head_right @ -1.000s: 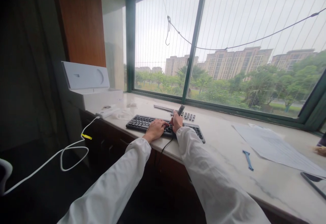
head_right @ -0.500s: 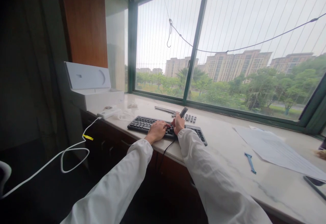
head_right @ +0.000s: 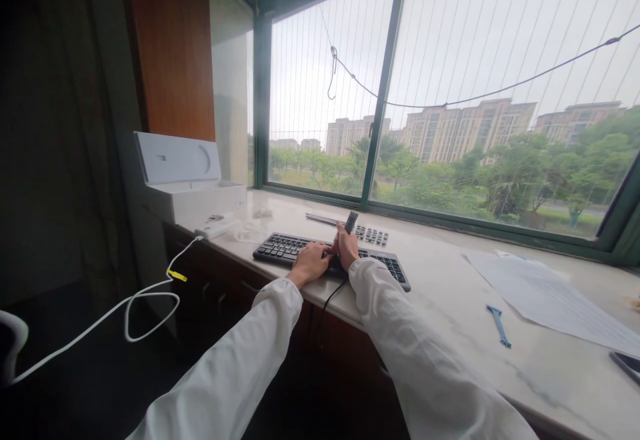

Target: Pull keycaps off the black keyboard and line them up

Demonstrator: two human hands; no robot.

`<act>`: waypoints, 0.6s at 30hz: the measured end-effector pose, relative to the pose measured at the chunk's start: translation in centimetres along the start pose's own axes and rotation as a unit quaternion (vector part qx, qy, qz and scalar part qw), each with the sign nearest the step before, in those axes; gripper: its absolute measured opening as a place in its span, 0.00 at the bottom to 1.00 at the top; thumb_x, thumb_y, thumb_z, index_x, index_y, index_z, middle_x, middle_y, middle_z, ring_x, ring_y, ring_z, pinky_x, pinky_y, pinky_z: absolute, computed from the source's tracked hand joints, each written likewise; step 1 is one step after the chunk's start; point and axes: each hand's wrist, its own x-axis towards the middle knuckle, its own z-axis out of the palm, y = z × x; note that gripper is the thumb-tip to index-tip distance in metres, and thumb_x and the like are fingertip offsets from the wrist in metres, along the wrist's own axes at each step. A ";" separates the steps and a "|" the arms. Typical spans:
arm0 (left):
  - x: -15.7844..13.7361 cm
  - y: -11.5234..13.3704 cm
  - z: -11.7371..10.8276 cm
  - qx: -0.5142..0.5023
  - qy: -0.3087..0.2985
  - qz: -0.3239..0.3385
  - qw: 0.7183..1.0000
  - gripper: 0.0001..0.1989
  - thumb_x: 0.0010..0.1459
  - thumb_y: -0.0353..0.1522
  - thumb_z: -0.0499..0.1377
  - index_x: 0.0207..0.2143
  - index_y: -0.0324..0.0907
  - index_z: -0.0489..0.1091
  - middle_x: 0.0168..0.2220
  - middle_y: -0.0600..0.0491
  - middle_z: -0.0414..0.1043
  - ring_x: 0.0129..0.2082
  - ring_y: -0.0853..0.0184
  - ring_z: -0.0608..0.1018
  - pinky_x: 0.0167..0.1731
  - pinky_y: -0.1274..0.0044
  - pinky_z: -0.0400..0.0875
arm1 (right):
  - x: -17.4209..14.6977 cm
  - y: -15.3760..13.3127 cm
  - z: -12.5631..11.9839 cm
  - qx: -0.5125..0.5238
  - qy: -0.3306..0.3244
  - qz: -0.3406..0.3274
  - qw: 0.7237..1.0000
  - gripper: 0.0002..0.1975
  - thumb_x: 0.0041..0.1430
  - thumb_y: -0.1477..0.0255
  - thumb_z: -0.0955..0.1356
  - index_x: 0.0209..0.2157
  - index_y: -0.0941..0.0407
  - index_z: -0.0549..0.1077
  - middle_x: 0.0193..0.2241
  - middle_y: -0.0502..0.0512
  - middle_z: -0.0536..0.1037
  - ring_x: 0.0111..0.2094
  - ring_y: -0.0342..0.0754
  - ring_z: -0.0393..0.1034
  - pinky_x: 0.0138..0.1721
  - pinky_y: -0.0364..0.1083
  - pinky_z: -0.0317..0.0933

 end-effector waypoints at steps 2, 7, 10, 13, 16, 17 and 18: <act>-0.1 0.1 -0.1 -0.004 0.002 -0.005 1.000 0.13 0.60 0.37 0.55 0.43 0.51 0.78 0.47 0.51 0.75 0.51 0.57 0.72 0.51 0.69 0.65 | -0.4 -0.2 0.0 0.039 -0.024 0.015 0.999 0.29 0.54 0.53 0.69 0.19 0.51 0.47 0.11 0.40 0.46 0.13 0.37 0.39 0.12 0.42 0.41; -0.2 0.1 -0.3 -0.004 0.004 -0.012 1.000 0.14 0.58 0.40 0.56 0.43 0.53 0.78 0.46 0.51 0.76 0.49 0.57 0.73 0.49 0.70 0.67 | -0.5 0.0 -0.3 0.058 -0.053 0.003 0.997 0.29 0.51 0.56 0.72 0.17 0.51 0.48 0.11 0.40 0.47 0.14 0.36 0.39 0.13 0.42 0.40; -0.2 0.1 -0.3 -0.005 0.007 -0.016 1.000 0.14 0.58 0.42 0.57 0.43 0.54 0.78 0.47 0.52 0.76 0.48 0.57 0.74 0.47 0.70 0.68 | -0.1 0.5 -0.6 0.041 -0.072 -0.015 0.996 0.28 0.50 0.58 0.72 0.17 0.52 0.50 0.12 0.40 0.48 0.14 0.36 0.40 0.13 0.41 0.39; -0.1 0.1 -0.3 -0.005 0.007 -0.022 1.000 0.14 0.58 0.43 0.57 0.43 0.56 0.78 0.47 0.54 0.76 0.48 0.58 0.75 0.46 0.70 0.69 | 0.1 0.9 -0.8 0.032 -0.079 -0.025 0.996 0.26 0.51 0.58 0.72 0.17 0.52 0.51 0.12 0.40 0.49 0.14 0.36 0.41 0.13 0.41 0.39; -0.1 0.2 -0.3 0.003 0.006 -0.031 1.000 0.14 0.57 0.44 0.58 0.43 0.56 0.78 0.47 0.54 0.76 0.48 0.58 0.75 0.46 0.71 0.69 | 0.2 1.0 -0.9 0.030 -0.081 -0.029 0.996 0.26 0.52 0.59 0.72 0.18 0.52 0.51 0.12 0.40 0.49 0.14 0.36 0.41 0.13 0.41 0.40; -0.1 0.3 -0.4 0.005 0.006 -0.032 0.999 0.14 0.57 0.44 0.58 0.43 0.56 0.78 0.47 0.54 0.76 0.48 0.58 0.75 0.47 0.71 0.69 | 0.2 1.0 -0.9 0.030 -0.082 -0.030 0.996 0.26 0.52 0.59 0.72 0.18 0.52 0.51 0.12 0.40 0.49 0.14 0.36 0.41 0.13 0.41 0.40; -0.1 0.3 -0.4 0.007 0.007 -0.033 0.999 0.14 0.57 0.44 0.58 0.43 0.56 0.78 0.47 0.54 0.76 0.48 0.58 0.75 0.47 0.71 0.68 | 0.2 1.0 -0.9 0.031 -0.081 -0.030 0.996 0.25 0.52 0.60 0.72 0.18 0.52 0.51 0.12 0.40 0.49 0.14 0.36 0.41 0.13 0.41 0.40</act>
